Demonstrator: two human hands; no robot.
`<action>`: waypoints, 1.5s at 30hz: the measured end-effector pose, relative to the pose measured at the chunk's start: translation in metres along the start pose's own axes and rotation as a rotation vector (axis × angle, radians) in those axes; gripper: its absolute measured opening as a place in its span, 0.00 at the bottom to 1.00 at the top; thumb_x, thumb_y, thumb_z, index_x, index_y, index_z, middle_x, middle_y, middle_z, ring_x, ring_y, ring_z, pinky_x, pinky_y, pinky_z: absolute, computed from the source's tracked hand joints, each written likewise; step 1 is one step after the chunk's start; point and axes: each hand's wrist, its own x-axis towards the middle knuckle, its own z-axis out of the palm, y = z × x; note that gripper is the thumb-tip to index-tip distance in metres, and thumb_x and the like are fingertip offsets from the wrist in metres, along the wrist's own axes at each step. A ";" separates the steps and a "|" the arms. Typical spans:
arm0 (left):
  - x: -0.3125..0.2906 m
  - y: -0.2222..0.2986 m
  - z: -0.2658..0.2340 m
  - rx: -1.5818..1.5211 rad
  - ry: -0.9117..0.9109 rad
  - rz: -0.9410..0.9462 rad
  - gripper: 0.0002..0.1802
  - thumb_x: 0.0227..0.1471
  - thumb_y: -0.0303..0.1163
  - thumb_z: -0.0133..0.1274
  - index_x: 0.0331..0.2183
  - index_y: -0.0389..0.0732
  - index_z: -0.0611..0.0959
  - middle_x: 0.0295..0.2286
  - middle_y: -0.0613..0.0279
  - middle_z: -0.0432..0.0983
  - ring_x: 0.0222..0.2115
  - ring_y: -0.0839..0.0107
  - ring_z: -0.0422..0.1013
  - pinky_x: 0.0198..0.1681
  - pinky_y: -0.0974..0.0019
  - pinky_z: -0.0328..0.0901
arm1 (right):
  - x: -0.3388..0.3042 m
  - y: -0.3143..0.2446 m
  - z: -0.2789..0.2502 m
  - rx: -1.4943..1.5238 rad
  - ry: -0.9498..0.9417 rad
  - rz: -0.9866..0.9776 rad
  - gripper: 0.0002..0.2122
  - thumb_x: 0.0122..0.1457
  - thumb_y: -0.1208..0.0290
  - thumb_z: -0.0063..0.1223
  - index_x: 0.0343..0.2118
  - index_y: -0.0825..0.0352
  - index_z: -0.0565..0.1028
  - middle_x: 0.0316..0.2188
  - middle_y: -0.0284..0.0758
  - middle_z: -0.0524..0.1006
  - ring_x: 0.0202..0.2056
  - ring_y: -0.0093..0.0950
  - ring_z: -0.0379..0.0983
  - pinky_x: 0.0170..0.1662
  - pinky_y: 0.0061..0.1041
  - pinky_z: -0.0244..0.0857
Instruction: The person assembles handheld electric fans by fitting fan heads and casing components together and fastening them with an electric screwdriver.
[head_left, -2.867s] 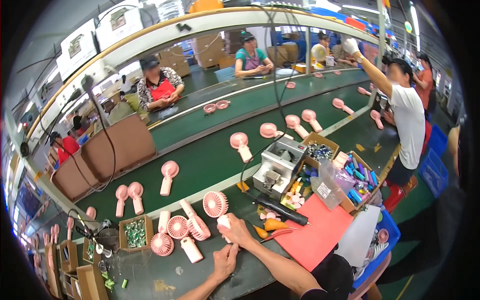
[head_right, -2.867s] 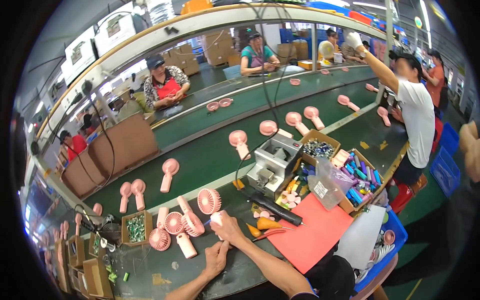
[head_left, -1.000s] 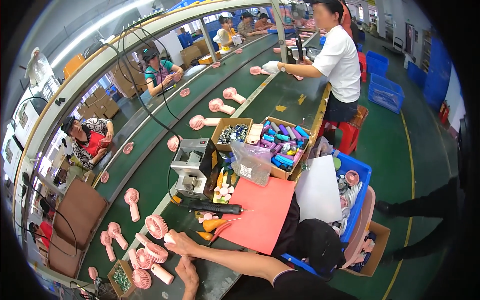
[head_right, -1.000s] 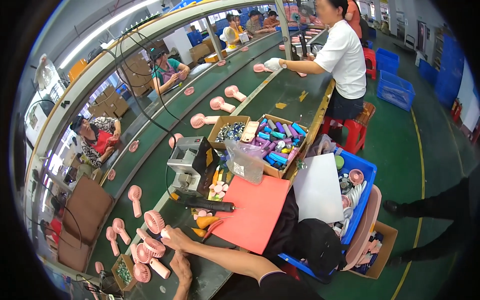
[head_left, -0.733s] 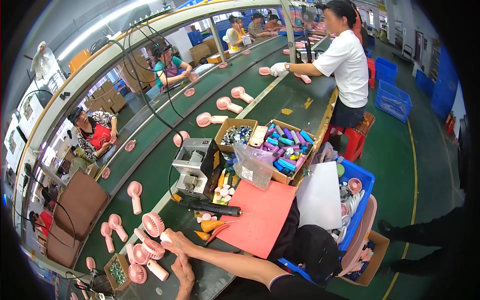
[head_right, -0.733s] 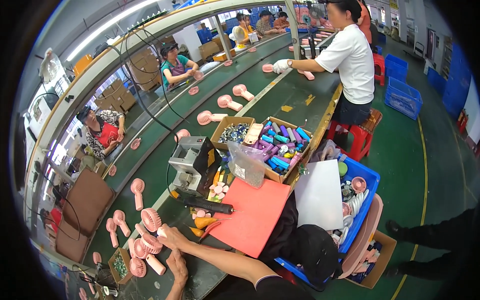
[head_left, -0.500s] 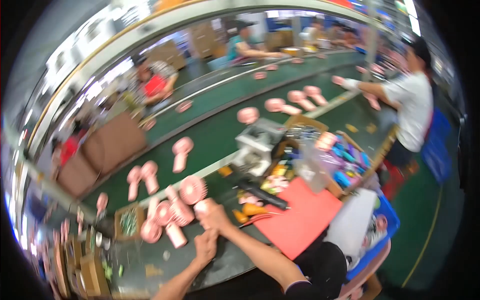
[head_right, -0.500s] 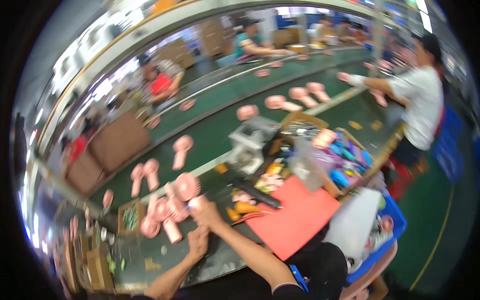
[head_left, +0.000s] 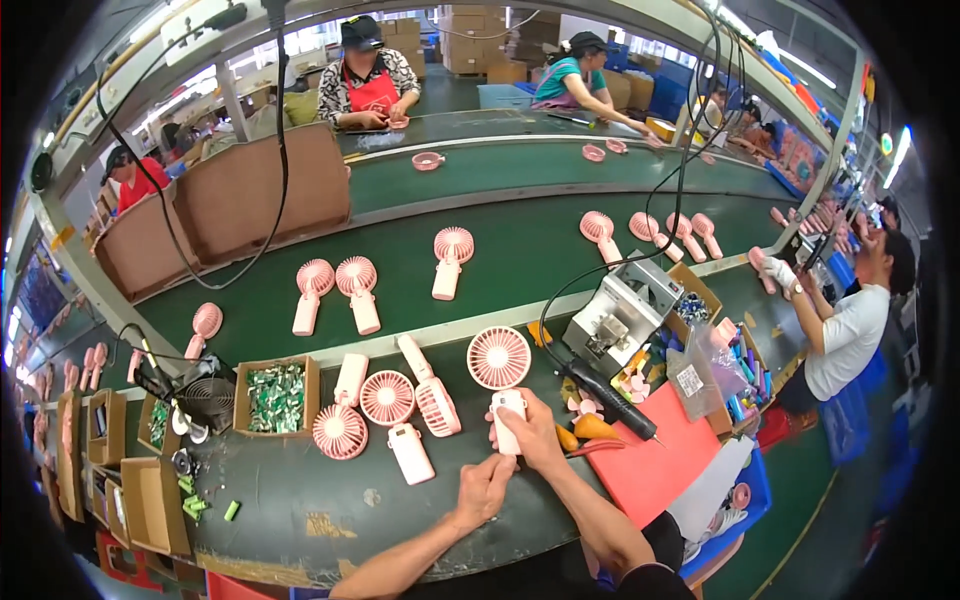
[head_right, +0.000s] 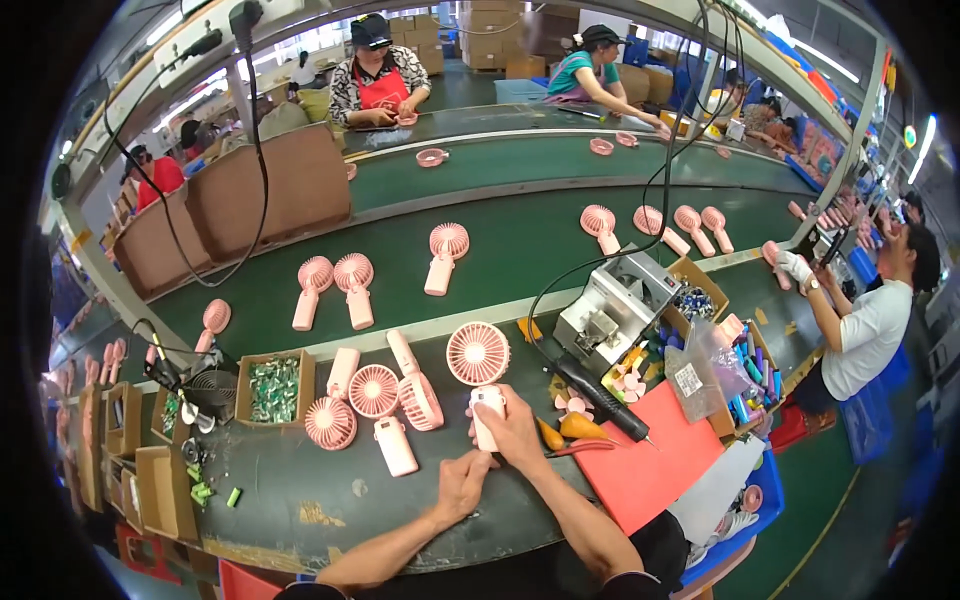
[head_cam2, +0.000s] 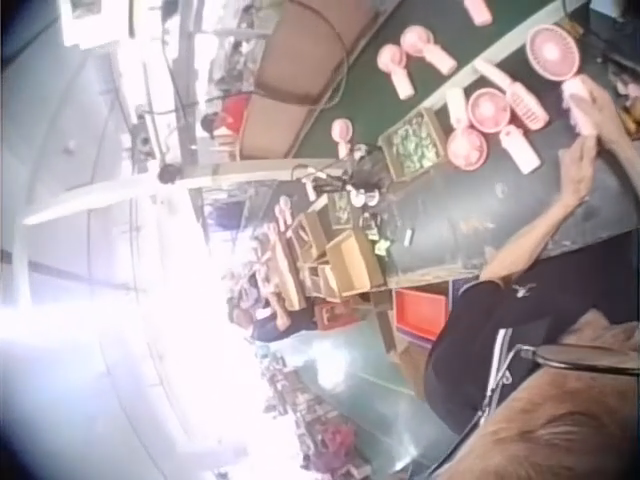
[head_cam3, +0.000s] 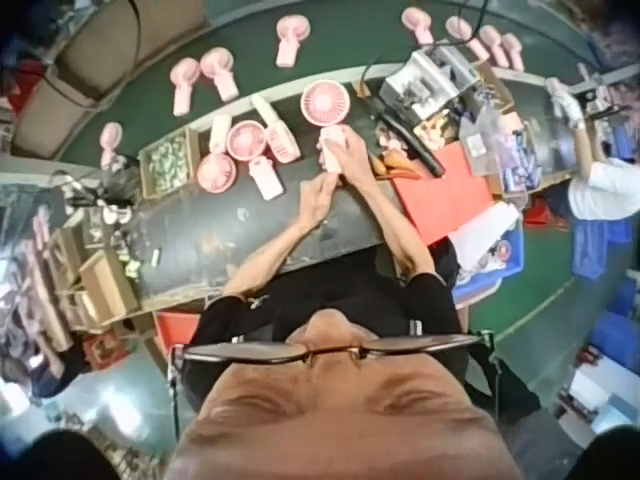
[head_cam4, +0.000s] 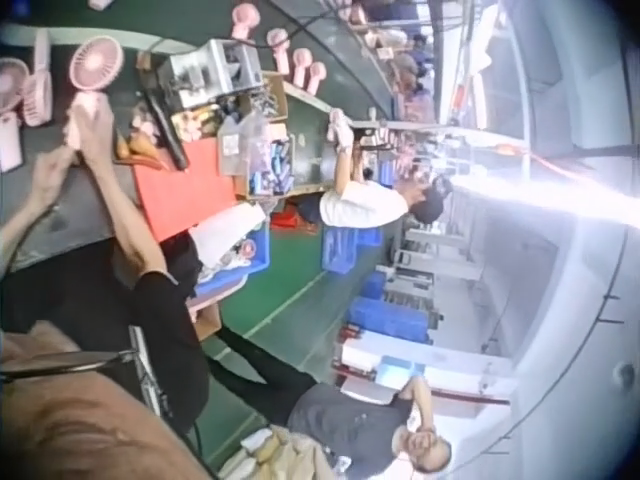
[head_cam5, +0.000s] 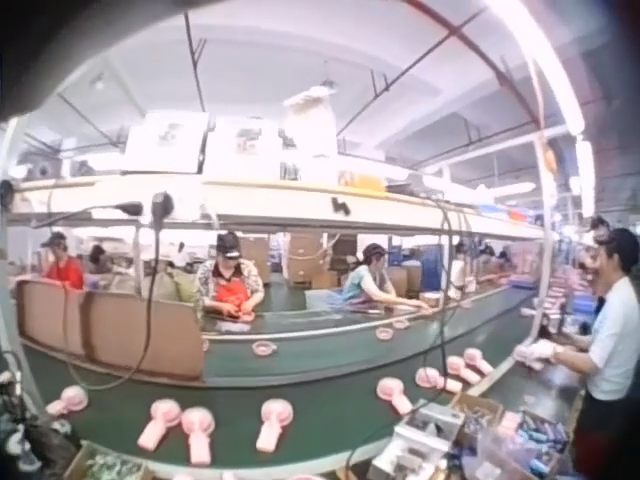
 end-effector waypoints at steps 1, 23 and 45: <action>0.000 0.003 -0.002 0.007 -0.024 -0.023 0.15 0.59 0.36 0.49 0.28 0.35 0.81 0.15 0.49 0.69 0.15 0.68 0.71 0.22 0.63 0.64 | 0.004 -0.006 0.004 -0.013 0.019 -0.006 0.09 0.59 0.75 0.50 0.42 0.70 0.69 0.29 0.37 0.77 0.23 0.22 0.74 0.24 0.22 0.70; 0.005 0.006 0.001 0.063 -0.050 0.021 0.15 0.56 0.31 0.50 0.22 0.34 0.80 0.16 0.49 0.75 0.17 0.54 0.74 0.23 0.60 0.67 | 0.273 -0.038 -0.071 -0.351 0.728 -0.050 0.16 0.53 0.76 0.47 0.45 0.74 0.66 0.34 0.47 0.74 0.27 0.35 0.76 0.24 0.34 0.71; -0.099 0.028 -0.072 0.368 -0.391 0.626 0.13 0.51 0.36 0.58 0.21 0.42 0.74 0.16 0.67 0.67 0.17 0.74 0.66 0.18 0.70 0.61 | -0.056 -0.014 0.029 -0.801 -0.507 0.067 0.06 0.52 0.82 0.58 0.34 0.73 0.77 0.26 0.35 0.78 0.24 0.23 0.74 0.24 0.19 0.67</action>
